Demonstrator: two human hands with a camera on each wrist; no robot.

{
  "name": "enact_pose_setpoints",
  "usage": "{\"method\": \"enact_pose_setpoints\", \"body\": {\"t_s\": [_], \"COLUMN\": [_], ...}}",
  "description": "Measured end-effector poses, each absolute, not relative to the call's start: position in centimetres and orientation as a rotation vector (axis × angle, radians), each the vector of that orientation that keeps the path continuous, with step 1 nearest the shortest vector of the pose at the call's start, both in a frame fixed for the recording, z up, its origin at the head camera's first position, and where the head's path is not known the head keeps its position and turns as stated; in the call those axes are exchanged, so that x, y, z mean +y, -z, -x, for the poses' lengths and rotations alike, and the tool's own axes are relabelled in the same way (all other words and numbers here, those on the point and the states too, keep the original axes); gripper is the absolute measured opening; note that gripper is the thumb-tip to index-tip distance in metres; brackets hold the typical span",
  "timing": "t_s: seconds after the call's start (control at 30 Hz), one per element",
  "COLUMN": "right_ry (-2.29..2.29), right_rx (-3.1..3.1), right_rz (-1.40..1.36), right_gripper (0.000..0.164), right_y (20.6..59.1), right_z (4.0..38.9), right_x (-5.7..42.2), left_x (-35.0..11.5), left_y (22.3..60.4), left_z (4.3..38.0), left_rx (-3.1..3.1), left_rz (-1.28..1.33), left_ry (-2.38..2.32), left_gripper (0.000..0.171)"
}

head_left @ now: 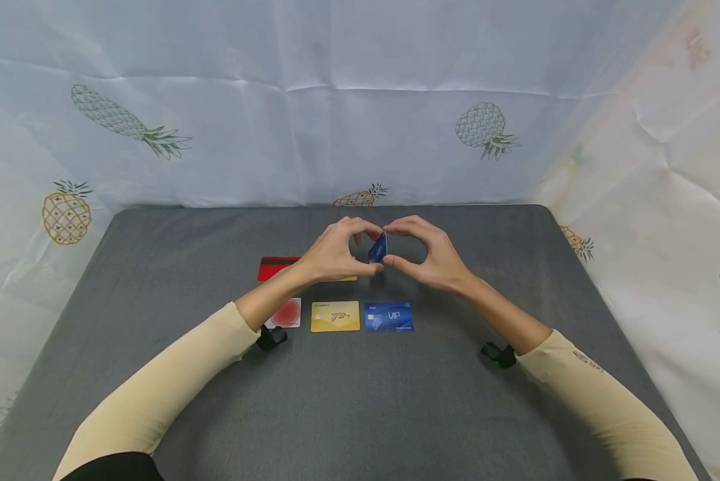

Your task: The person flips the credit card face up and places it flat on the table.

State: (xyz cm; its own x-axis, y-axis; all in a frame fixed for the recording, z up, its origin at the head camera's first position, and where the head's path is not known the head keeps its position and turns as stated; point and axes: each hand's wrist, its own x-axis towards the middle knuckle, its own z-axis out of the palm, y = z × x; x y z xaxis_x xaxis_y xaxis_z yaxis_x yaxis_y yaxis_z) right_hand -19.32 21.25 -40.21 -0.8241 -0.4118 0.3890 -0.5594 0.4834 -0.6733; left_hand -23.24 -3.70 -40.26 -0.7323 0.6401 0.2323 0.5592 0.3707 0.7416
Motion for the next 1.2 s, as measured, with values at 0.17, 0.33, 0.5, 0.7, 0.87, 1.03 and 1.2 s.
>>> {"method": "enact_pose_setpoints", "body": {"t_s": [0.17, 0.33, 0.5, 0.7, 0.87, 1.03, 1.2], "right_ry": [-1.240, -1.247, -1.258, -1.259, -1.270, -1.277, -1.272], "right_rx": [-2.529, -2.492, -2.496, -2.505, -2.497, -2.479, -2.480], "right_rz": [-0.842, -0.854, -0.854, -0.860, -0.859, -0.863, -0.871], "right_gripper": [0.051, 0.049, 0.051, 0.057, 0.054, 0.050, 0.049], "right_y": [40.28, 40.29, 40.21, 40.08, 40.12, 39.90, 39.78], "right_z": [19.28, 19.37, 19.33, 19.31, 19.41, 19.39, 19.44], "right_x": [21.32, 21.35, 21.45, 21.60, 21.61, 21.52, 21.48], "left_x": [-3.65, -3.85, -4.00, -4.02, -4.17, -4.35, -4.60], "left_y": [40.38, 40.68, 40.70, 40.55, 40.52, 40.63, 40.70], "left_z": [23.16, 23.31, 23.28, 23.28, 23.39, 23.49, 23.58], "left_rx": [2.517, 2.530, 2.545, 2.560, 2.571, 2.578, 2.606], "left_rz": [-1.106, -1.104, -1.100, -1.095, -1.100, -1.110, -1.108], "left_ry": [-1.299, -1.260, -1.226, -1.227, -1.222, -1.202, -1.168], "left_gripper": [0.062, 0.063, 0.061, 0.059, 0.059, 0.061, 0.061]}}
